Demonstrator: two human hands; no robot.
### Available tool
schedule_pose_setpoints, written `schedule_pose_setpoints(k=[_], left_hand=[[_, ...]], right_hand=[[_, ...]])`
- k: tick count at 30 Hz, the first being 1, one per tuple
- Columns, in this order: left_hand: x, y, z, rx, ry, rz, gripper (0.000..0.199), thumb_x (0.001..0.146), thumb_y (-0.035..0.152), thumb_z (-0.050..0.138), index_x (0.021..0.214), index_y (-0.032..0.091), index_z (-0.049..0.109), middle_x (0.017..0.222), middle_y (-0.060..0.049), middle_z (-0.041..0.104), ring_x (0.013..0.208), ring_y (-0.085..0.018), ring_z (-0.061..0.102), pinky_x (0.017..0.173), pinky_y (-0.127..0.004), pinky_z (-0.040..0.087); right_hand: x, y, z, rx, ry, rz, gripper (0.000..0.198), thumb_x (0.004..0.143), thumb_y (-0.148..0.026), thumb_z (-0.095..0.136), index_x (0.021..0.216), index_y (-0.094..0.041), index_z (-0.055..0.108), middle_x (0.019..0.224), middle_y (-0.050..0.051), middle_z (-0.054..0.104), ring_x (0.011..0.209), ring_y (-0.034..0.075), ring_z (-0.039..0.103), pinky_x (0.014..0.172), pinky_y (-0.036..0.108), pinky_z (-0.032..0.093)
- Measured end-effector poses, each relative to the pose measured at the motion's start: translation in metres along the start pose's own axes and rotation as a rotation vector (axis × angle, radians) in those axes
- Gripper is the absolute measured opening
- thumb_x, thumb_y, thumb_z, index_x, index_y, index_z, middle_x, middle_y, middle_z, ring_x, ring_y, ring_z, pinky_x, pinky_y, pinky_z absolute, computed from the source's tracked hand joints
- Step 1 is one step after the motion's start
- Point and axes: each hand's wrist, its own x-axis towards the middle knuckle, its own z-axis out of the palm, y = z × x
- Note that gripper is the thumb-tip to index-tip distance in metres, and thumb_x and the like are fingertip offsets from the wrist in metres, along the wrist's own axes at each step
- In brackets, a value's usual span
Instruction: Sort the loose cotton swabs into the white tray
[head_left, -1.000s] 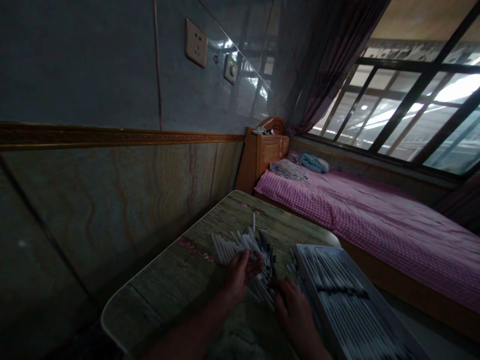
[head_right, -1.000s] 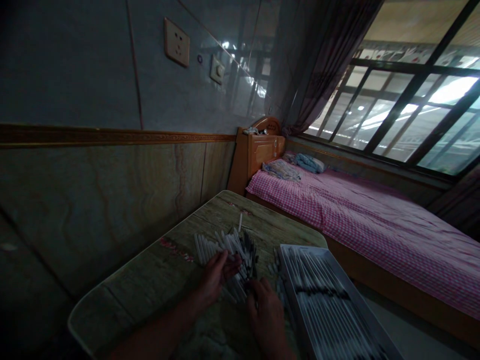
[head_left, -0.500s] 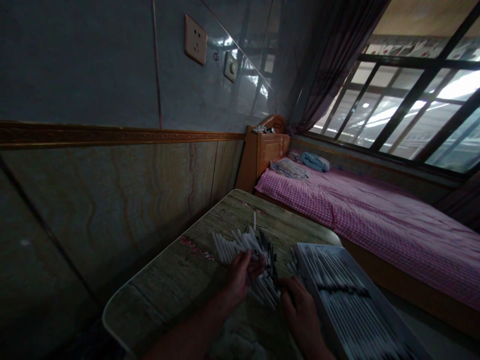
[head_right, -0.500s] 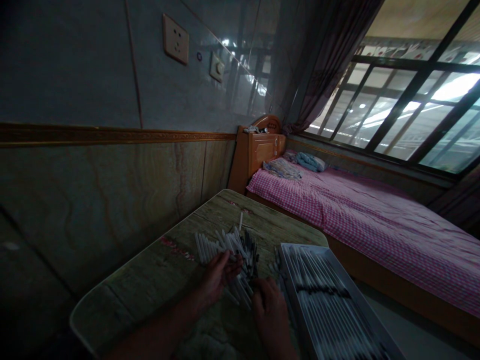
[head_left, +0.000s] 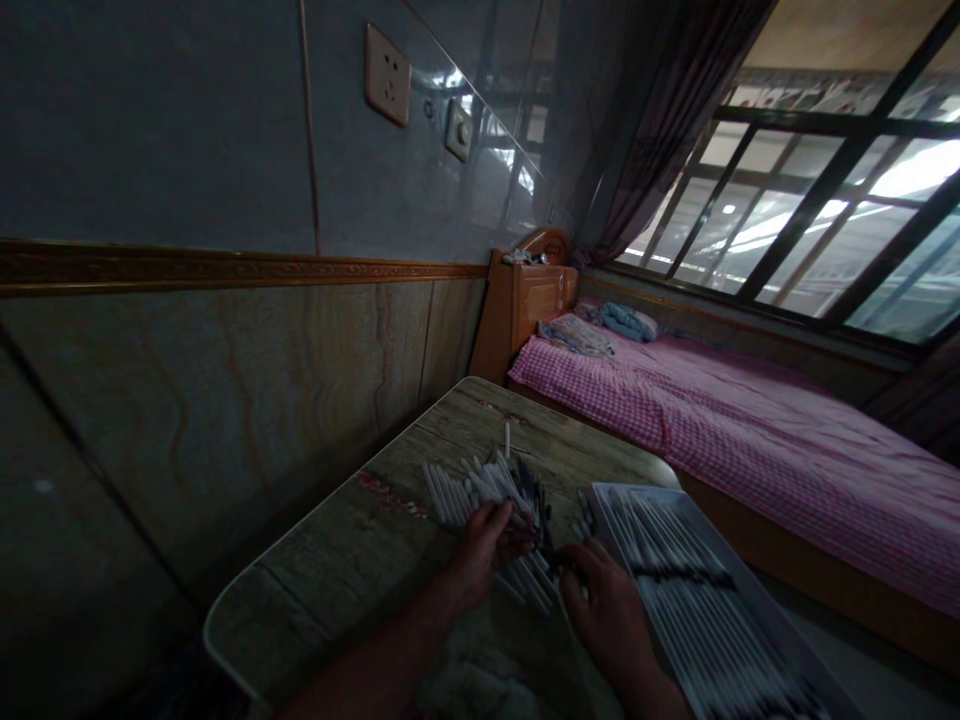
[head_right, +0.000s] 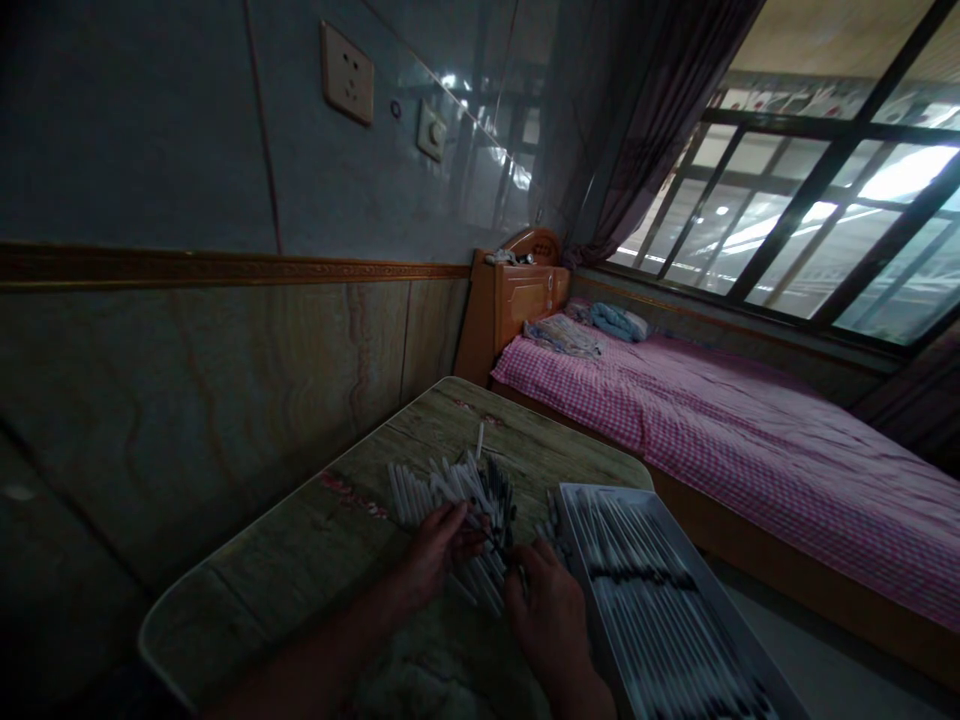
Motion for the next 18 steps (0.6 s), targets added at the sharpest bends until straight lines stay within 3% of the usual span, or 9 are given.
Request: schedule_pose_setpoints(k=[5, 9, 14, 16, 18], left_hand=[[-0.003, -0.004, 0.002, -0.029, -0.023, -0.032, 0.036, 0.063, 0.040, 0.082, 0.081, 0.016, 0.062, 0.081, -0.005, 0.073, 0.068, -0.019, 0.071, 0.062, -0.029, 0.057], [-0.009, -0.010, 0.006, 0.017, -0.041, -0.057, 0.036, 0.062, 0.039, 0.082, 0.082, 0.015, 0.066, 0.073, -0.003, 0.071, 0.065, -0.017, 0.069, 0.059, -0.026, 0.055], [-0.005, -0.002, 0.005, -0.187, 0.012, -0.060, 0.021, 0.070, 0.027, 0.079, 0.081, 0.015, 0.065, 0.069, -0.001, 0.069, 0.064, -0.014, 0.069, 0.057, -0.022, 0.054], [-0.002, 0.004, 0.003, -0.264, 0.053, -0.055, 0.015, 0.073, 0.021, 0.076, 0.082, 0.015, 0.065, 0.069, 0.000, 0.070, 0.063, -0.013, 0.068, 0.056, -0.020, 0.054], [0.001, 0.007, 0.001, -0.295, 0.066, -0.060, 0.012, 0.074, 0.019, 0.075, 0.081, 0.015, 0.066, 0.070, 0.000, 0.071, 0.063, -0.012, 0.068, 0.056, -0.019, 0.054]], right_hand=[[0.005, 0.000, -0.003, 0.017, -0.018, 0.012, 0.030, 0.086, -0.026, 0.040, 0.086, -0.020, 0.069, 0.082, 0.006, 0.063, 0.072, 0.017, 0.062, 0.067, 0.026, 0.045], [0.015, -0.006, 0.002, 0.165, 0.019, 0.054, 0.027, 0.085, -0.034, 0.047, 0.093, -0.020, 0.068, 0.088, 0.007, 0.067, 0.081, 0.019, 0.063, 0.071, 0.026, 0.047], [0.026, 0.010, 0.002, 0.479, 0.133, 0.237, 0.053, 0.090, -0.053, 0.032, 0.113, -0.015, 0.061, 0.089, 0.008, 0.069, 0.069, 0.018, 0.064, 0.055, 0.025, 0.048], [0.025, 0.026, 0.002, 0.444, 0.182, 0.299, 0.053, 0.088, -0.053, 0.035, 0.110, -0.014, 0.062, 0.085, 0.009, 0.070, 0.066, 0.018, 0.063, 0.053, 0.026, 0.048], [0.023, 0.042, 0.004, 0.312, 0.161, 0.304, 0.043, 0.083, -0.047, 0.044, 0.101, -0.014, 0.066, 0.088, 0.010, 0.072, 0.073, 0.021, 0.066, 0.060, 0.028, 0.050]])
